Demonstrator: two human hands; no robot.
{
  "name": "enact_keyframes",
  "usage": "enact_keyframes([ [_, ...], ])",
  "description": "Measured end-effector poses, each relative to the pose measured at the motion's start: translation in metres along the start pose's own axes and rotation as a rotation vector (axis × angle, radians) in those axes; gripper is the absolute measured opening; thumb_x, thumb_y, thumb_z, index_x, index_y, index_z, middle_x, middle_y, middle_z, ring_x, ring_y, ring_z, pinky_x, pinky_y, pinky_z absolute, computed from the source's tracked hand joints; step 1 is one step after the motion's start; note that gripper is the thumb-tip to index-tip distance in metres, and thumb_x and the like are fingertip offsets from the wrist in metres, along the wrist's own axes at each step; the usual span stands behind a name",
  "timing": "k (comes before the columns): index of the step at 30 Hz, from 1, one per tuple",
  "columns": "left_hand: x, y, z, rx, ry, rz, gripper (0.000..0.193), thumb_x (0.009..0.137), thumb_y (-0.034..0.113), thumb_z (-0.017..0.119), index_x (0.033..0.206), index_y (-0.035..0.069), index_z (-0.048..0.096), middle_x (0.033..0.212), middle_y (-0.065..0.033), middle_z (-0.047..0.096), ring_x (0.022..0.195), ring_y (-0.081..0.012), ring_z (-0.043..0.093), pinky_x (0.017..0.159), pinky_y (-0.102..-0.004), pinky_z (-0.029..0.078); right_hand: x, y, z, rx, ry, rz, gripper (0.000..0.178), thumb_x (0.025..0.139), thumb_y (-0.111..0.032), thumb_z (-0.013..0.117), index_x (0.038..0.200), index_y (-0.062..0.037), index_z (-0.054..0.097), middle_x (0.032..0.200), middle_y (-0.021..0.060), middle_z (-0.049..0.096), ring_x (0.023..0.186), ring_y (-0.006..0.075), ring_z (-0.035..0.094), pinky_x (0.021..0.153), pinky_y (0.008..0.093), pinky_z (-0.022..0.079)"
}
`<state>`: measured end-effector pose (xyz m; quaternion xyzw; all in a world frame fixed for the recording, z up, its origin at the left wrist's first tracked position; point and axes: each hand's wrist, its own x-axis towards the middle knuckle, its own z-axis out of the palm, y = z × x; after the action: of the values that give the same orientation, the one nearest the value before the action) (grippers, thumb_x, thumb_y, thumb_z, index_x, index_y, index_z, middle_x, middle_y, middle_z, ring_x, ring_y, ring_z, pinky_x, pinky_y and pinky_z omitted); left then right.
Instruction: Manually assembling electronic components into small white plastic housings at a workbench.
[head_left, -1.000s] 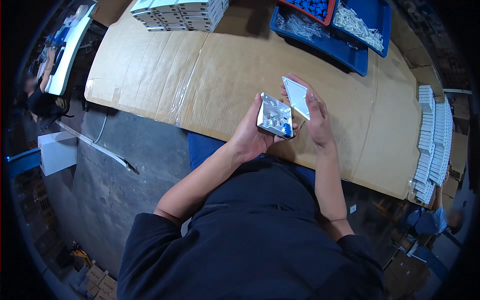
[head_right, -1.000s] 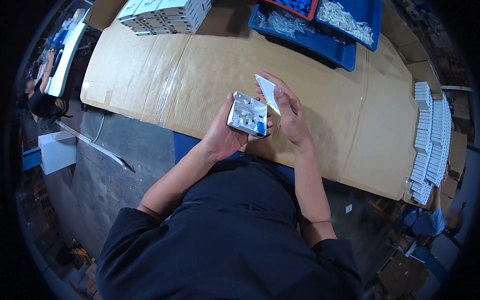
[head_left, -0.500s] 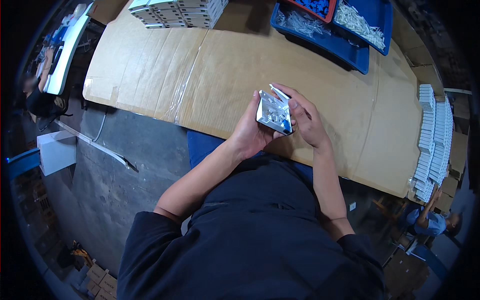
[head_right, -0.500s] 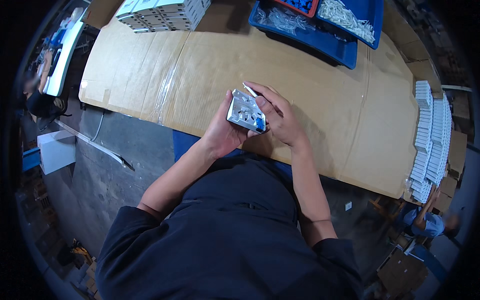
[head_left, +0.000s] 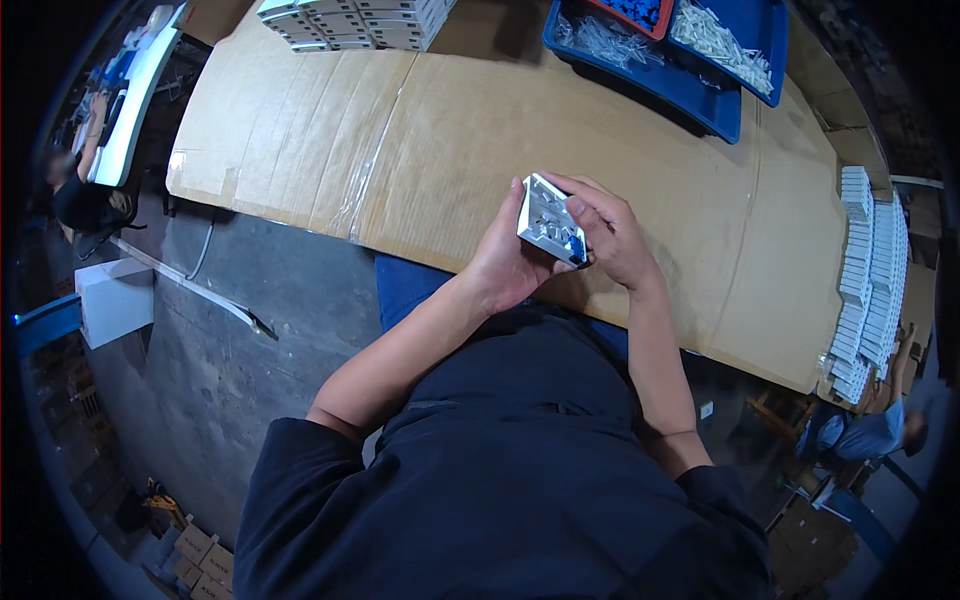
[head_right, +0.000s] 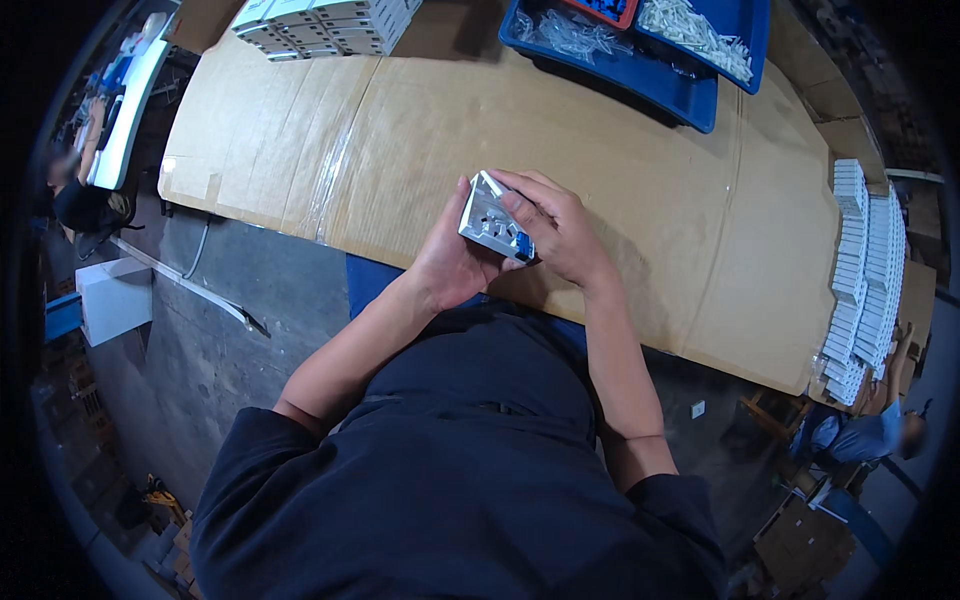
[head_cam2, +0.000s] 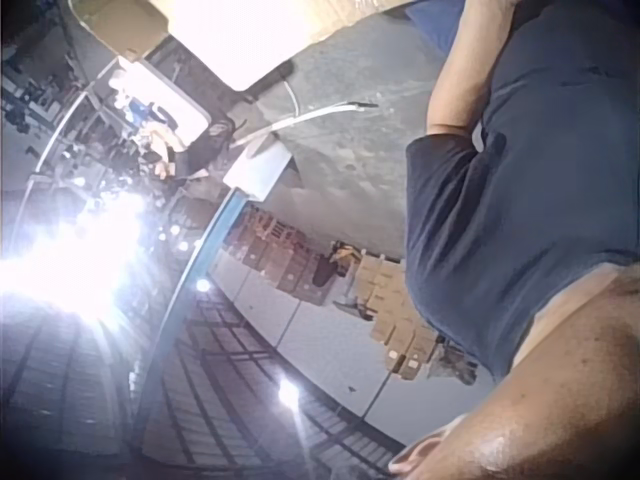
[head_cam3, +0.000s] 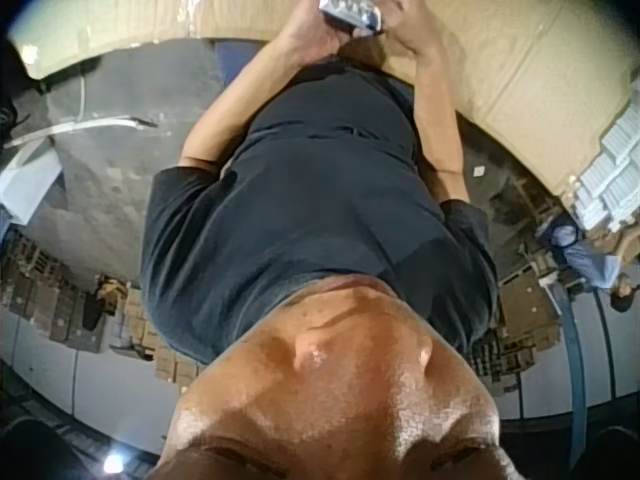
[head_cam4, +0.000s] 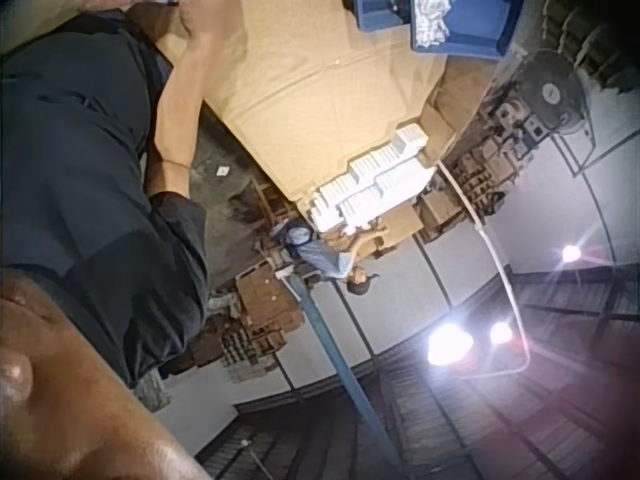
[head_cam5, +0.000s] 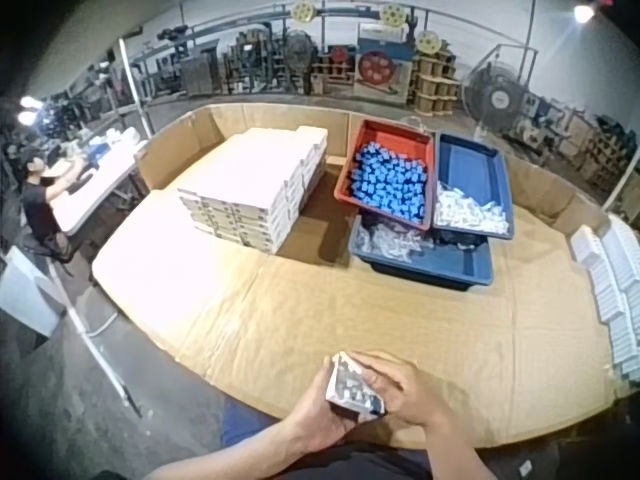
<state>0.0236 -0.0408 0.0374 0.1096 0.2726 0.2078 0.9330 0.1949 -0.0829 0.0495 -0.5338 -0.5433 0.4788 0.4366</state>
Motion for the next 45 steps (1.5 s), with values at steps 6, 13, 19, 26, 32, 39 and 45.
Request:
enact_keyframes([
  [6, -0.003, -0.002, 0.004, -0.056, 0.027, -0.018, 0.071, 0.108, 0.065, 0.015, 0.145, 0.013, 0.045, 0.130, -0.0120, 0.060, 0.112, -0.0266, 0.064, 0.094, -0.0458, 0.056, 0.000, 0.003, 0.000, 0.002, 0.015, 0.005, 0.046, 0.108, -0.034, 0.054, 0.135, 0.0015, 0.064, 0.120, 0.0124, 0.068, 0.109, 0.0228, 0.065, 0.097, 0.0313, 0.049],
  [13, 0.000, -0.001, 0.000, -0.042, 0.052, -0.021, 0.061, 0.109, 0.061, 0.024, 0.143, 0.018, 0.050, 0.132, -0.0070, 0.060, 0.123, -0.0233, 0.058, 0.102, -0.0452, 0.049, 0.001, -0.003, 0.002, 0.016, -0.026, 0.041, 0.048, 0.108, -0.036, 0.055, 0.137, 0.0010, 0.063, 0.129, 0.0118, 0.065, 0.110, 0.0206, 0.065, 0.094, 0.0305, 0.052],
  [19, 0.007, -0.001, -0.002, -0.061, 0.028, -0.041, 0.058, 0.110, 0.058, 0.023, 0.141, 0.018, 0.052, 0.132, -0.0070, 0.060, 0.121, -0.0230, 0.058, 0.101, -0.0444, 0.049, 0.000, 0.003, 0.002, 0.003, -0.014, 0.020, 0.047, 0.108, -0.034, 0.055, 0.138, 0.0010, 0.062, 0.129, 0.0110, 0.064, 0.112, 0.0201, 0.064, 0.096, 0.0294, 0.050],
  [26, 0.005, 0.002, 0.017, -0.070, 0.041, -0.044, 0.063, 0.110, 0.056, 0.013, 0.138, 0.013, 0.049, 0.123, -0.0114, 0.060, 0.105, -0.0260, 0.062, 0.088, -0.0448, 0.055, -0.002, 0.001, -0.002, 0.110, -0.017, 0.046, 0.045, 0.107, -0.031, 0.057, 0.138, 0.0016, 0.062, 0.130, 0.0100, 0.064, 0.116, 0.0187, 0.062, 0.100, 0.0290, 0.048],
  [32, 0.005, 0.001, 0.014, -0.048, 0.047, -0.078, 0.062, 0.110, 0.057, 0.015, 0.142, 0.015, 0.048, 0.131, -0.0102, 0.058, 0.117, -0.0264, 0.059, 0.097, -0.0478, 0.052, 0.001, 0.002, -0.004, 0.167, -0.031, 0.134, 0.045, 0.106, -0.031, 0.058, 0.138, 0.0004, 0.063, 0.127, 0.0092, 0.067, 0.113, 0.0176, 0.063, 0.099, 0.0291, 0.048],
  [39, 0.007, 0.003, 0.015, -0.015, 0.069, -0.057, 0.061, 0.110, 0.055, 0.015, 0.143, 0.014, 0.047, 0.134, -0.0116, 0.057, 0.121, -0.0281, 0.059, 0.099, -0.0504, 0.052, 0.002, 0.000, -0.005, 0.102, -0.004, 0.174, 0.045, 0.107, -0.033, 0.057, 0.135, 0.0004, 0.065, 0.123, 0.0101, 0.070, 0.109, 0.0163, 0.064, 0.096, 0.0288, 0.050],
  [45, 0.009, 0.003, 0.014, -0.002, 0.107, -0.071, 0.061, 0.111, 0.054, 0.015, 0.143, 0.013, 0.047, 0.134, -0.0128, 0.058, 0.120, -0.0286, 0.060, 0.096, -0.0515, 0.054, 0.003, 0.002, -0.004, 0.113, 0.000, 0.203, 0.045, 0.107, -0.034, 0.056, 0.133, 0.0012, 0.067, 0.119, 0.0108, 0.072, 0.104, 0.0159, 0.065, 0.094, 0.0283, 0.051],
])
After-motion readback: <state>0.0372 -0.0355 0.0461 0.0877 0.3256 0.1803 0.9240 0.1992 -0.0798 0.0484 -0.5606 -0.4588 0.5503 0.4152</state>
